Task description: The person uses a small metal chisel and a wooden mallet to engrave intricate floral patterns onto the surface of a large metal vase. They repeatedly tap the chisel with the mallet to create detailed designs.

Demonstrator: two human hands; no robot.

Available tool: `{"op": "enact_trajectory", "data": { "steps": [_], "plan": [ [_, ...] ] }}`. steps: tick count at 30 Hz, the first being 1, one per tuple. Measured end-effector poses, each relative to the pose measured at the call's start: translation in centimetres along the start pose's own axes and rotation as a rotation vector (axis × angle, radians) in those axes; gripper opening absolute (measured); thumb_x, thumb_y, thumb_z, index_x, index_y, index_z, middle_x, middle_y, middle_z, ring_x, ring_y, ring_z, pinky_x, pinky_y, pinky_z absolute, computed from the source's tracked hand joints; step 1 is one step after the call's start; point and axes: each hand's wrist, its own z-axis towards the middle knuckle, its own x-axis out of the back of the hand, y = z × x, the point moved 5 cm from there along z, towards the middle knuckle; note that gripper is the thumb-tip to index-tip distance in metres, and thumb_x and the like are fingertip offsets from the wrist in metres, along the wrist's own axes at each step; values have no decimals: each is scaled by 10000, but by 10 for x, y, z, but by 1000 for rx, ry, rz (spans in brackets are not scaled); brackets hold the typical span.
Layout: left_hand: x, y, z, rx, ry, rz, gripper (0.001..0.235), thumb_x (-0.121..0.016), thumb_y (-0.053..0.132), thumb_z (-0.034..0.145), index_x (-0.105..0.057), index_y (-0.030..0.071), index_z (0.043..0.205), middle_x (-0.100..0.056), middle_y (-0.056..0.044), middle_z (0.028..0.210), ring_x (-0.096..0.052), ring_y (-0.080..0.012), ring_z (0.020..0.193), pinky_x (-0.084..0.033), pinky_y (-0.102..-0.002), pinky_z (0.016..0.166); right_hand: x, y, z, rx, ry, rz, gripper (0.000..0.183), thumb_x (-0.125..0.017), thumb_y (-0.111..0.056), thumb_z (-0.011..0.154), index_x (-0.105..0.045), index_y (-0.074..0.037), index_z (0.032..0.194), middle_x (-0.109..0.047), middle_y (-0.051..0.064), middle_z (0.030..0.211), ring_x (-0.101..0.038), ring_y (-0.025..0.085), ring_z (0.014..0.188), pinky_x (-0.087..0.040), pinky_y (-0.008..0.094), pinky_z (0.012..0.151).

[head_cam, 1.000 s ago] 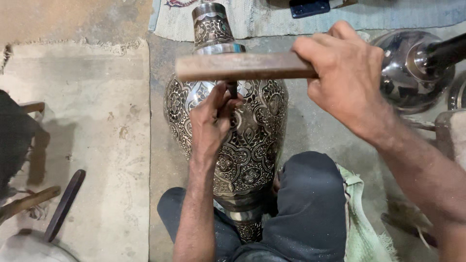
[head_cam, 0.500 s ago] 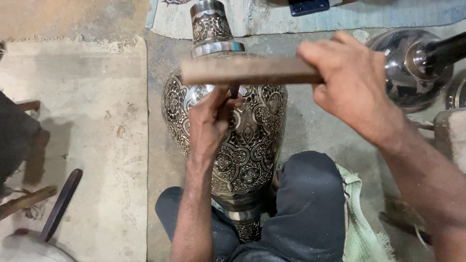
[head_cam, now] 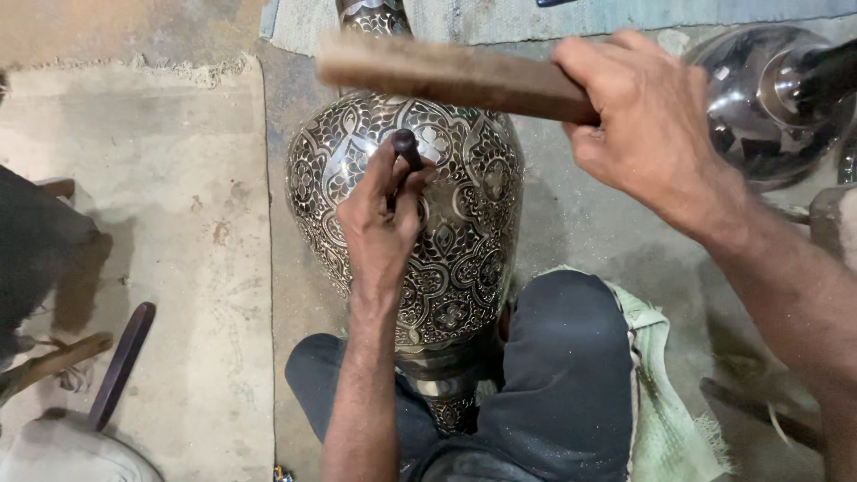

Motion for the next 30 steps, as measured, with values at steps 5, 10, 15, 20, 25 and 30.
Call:
{"op": "enact_trajectory", "data": {
  "steps": [5,10,15,20,25,30],
  "plan": [
    [0,2,-2,-17,4,-36,488,-660,-82,1005,-507,59,1447,-763,-160,1141,-786,-252,1042,-719,-320,864,22,-20,6,87,44,-75,277,-768,5,825,-649,-95,1055,-667,51,919,-639,284,914,-502,435,659],
    [0,-1,-1,27,-17,-88,422,-578,-128,993,-605,60,1370,-791,-150,1135,-819,-232,1014,-737,-300,832,5,-13,-4,32,-43,-160,332,-751,4,717,-646,-73,1023,-684,59,905,-650,307,912,-481,461,583],
    [-5,5,-3,-16,-51,-4,431,-632,-112,1012,-583,58,1406,-771,-163,1148,-794,-232,1041,-728,-301,852,-23,5,-10,33,-110,-199,301,-746,-14,798,-628,-81,1066,-682,63,933,-656,304,946,-505,452,615],
    [-5,5,3,18,-72,86,448,-621,-112,1014,-586,87,1414,-789,-147,1111,-809,-206,982,-731,-282,768,-24,14,-9,-114,-47,358,291,-738,-26,837,-584,-39,1083,-618,117,851,-605,303,778,-483,469,643],
    [-3,7,7,-57,-96,65,499,-556,-142,1017,-562,150,1422,-780,-155,1140,-813,-214,1019,-738,-286,816,-3,-1,-9,72,-4,-15,304,-737,30,754,-627,-78,1016,-693,64,857,-652,301,839,-440,460,567],
    [-3,3,3,-35,-112,12,534,-573,-139,1022,-524,122,1485,-786,-157,1116,-810,-217,996,-733,-288,805,1,-3,-6,-46,-70,158,278,-717,18,813,-618,-73,1057,-646,57,861,-631,270,801,-449,429,601]
  ]
}}
